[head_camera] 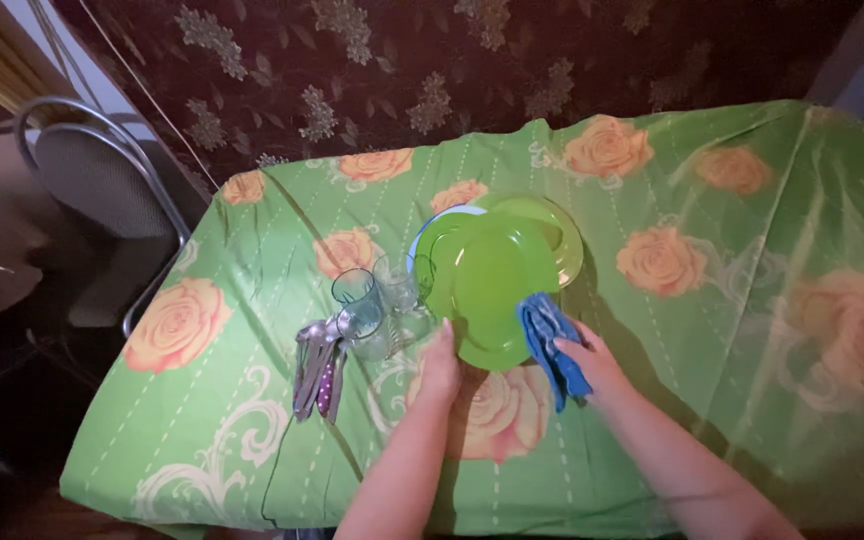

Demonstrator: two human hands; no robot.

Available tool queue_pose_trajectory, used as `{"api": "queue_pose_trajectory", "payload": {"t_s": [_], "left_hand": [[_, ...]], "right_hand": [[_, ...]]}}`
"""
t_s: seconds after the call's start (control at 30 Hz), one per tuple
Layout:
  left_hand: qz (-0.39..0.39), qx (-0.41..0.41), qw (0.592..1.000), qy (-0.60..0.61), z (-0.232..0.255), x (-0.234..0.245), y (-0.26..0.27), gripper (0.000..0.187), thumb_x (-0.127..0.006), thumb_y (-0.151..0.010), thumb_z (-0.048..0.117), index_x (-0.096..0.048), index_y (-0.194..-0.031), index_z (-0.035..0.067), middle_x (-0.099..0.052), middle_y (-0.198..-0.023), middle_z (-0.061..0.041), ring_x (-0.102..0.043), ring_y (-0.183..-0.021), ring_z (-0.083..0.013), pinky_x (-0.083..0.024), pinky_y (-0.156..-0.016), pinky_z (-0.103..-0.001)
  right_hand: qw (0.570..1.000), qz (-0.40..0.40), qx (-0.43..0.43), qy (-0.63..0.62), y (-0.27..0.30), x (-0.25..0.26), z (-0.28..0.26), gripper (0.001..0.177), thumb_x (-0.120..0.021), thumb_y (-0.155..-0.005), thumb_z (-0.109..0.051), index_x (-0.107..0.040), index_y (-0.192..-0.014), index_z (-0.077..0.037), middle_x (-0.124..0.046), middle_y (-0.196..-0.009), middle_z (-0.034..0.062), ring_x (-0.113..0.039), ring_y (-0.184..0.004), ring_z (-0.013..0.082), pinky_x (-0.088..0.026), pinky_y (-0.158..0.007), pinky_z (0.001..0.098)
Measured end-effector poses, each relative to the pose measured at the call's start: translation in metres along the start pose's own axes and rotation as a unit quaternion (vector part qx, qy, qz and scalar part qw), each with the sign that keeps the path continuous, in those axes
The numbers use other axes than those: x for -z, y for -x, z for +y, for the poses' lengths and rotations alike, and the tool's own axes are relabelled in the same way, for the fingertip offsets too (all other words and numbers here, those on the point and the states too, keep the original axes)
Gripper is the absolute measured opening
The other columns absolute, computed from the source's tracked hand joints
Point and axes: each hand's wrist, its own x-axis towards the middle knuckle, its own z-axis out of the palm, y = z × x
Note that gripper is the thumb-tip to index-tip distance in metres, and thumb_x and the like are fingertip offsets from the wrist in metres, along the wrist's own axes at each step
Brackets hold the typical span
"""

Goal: The person wipes several green plates and a few spoons with a blue cloth on a table covered with a green floral tablecloth. The person handles each item one at a time, wiping the surfaces and edges, then sets them aside.

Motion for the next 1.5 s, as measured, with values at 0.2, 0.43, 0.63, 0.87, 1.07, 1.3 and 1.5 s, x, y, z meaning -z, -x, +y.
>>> {"api": "queue_pose_trajectory", "payload": {"t_s": [0.2, 0.43, 0.63, 0.87, 1.07, 1.3, 1.5], "left_hand": [[0.036, 0.224, 0.853, 0.47, 0.101, 0.039, 0.001, 0.055, -0.048, -0.108, 0.033, -0.033, -0.161, 0.027, -0.036, -0.154, -0.035, -0.061, -0.118, -0.0535, -0.061, -0.089, -0.06], [0.135, 0.154, 0.855, 0.476, -0.006, -0.016, -0.04, 0.064, -0.066, -0.1, 0.015, -0.037, -0.157, 0.015, -0.056, -0.13, -0.023, -0.064, -0.102, -0.0295, -0.066, -0.081, -0.048], [0.152, 0.129, 0.851, 0.486, -0.001, -0.017, -0.035, 0.08, -0.077, -0.093, 0.009, -0.03, -0.158, 0.009, -0.053, -0.098, -0.01, -0.06, -0.085, -0.0191, -0.065, -0.063, -0.037], [0.164, 0.033, 0.919, 0.357, 0.056, 0.019, 0.001, 0.066, -0.075, -0.095, 0.019, -0.042, -0.152, 0.01, -0.064, -0.127, -0.013, -0.067, -0.107, -0.0204, -0.061, -0.095, -0.037], [0.126, -0.091, 0.988, 0.008, 0.197, 0.102, 0.054, 0.068, -0.058, -0.096, 0.016, -0.033, -0.158, 0.004, -0.069, -0.085, -0.019, -0.073, -0.082, -0.0359, -0.064, -0.074, -0.052], [0.198, -0.265, 0.921, -0.206, 0.171, 0.107, 0.002, 0.053, -0.051, -0.098, 0.005, -0.042, -0.15, 0.005, -0.048, -0.153, -0.026, -0.073, -0.097, -0.0358, -0.063, -0.062, -0.037], [0.219, -0.296, 0.825, -0.43, 0.184, 0.088, -0.015, 0.063, -0.054, -0.09, 0.003, -0.041, -0.152, 0.003, -0.047, -0.153, -0.027, -0.069, -0.111, -0.0437, -0.067, -0.062, -0.038]], "right_hand": [[0.973, 0.044, 0.065, 0.216, 0.009, -0.042, -0.049, 0.062, -0.079, -0.084, -0.017, -0.062, -0.143, -0.012, -0.063, -0.139, 0.0201, -0.057, -0.132, 0.0338, -0.045, -0.112, 0.0456], [0.966, 0.065, 0.083, 0.236, -0.015, -0.072, -0.057, 0.055, -0.084, -0.08, -0.023, -0.07, -0.133, -0.019, -0.07, -0.128, 0.0105, -0.063, -0.122, 0.0263, -0.048, -0.105, 0.0427], [0.962, 0.055, 0.094, 0.251, -0.021, -0.072, -0.047, 0.059, -0.084, -0.08, -0.024, -0.068, -0.136, -0.015, -0.068, -0.13, 0.0165, -0.061, -0.126, 0.0319, -0.048, -0.106, 0.0454], [0.997, 0.015, 0.055, 0.058, -0.052, -0.006, 0.016, 0.058, -0.075, -0.083, -0.008, -0.062, -0.139, -0.005, -0.063, -0.133, 0.0192, -0.058, -0.123, 0.0344, -0.042, -0.109, 0.0495], [0.997, 0.037, 0.071, 0.004, -0.044, -0.003, -0.004, 0.046, -0.07, -0.088, -0.012, -0.065, -0.134, -0.012, -0.068, -0.124, 0.0053, -0.063, -0.113, 0.0205, -0.047, -0.104, 0.0392], [0.751, 0.185, 0.403, 0.489, -0.032, -0.014, -0.041, 0.078, -0.084, -0.072, -0.023, -0.06, -0.145, -0.011, -0.06, -0.123, 0.0231, -0.063, -0.11, 0.0447, -0.05, -0.094, 0.0526], [0.561, 0.238, 0.374, 0.699, -0.03, -0.024, -0.042, 0.072, -0.077, -0.074, -0.023, -0.059, -0.144, -0.024, -0.064, -0.119, 0.0094, -0.066, -0.092, 0.032, -0.053, -0.082, 0.0512]]}}
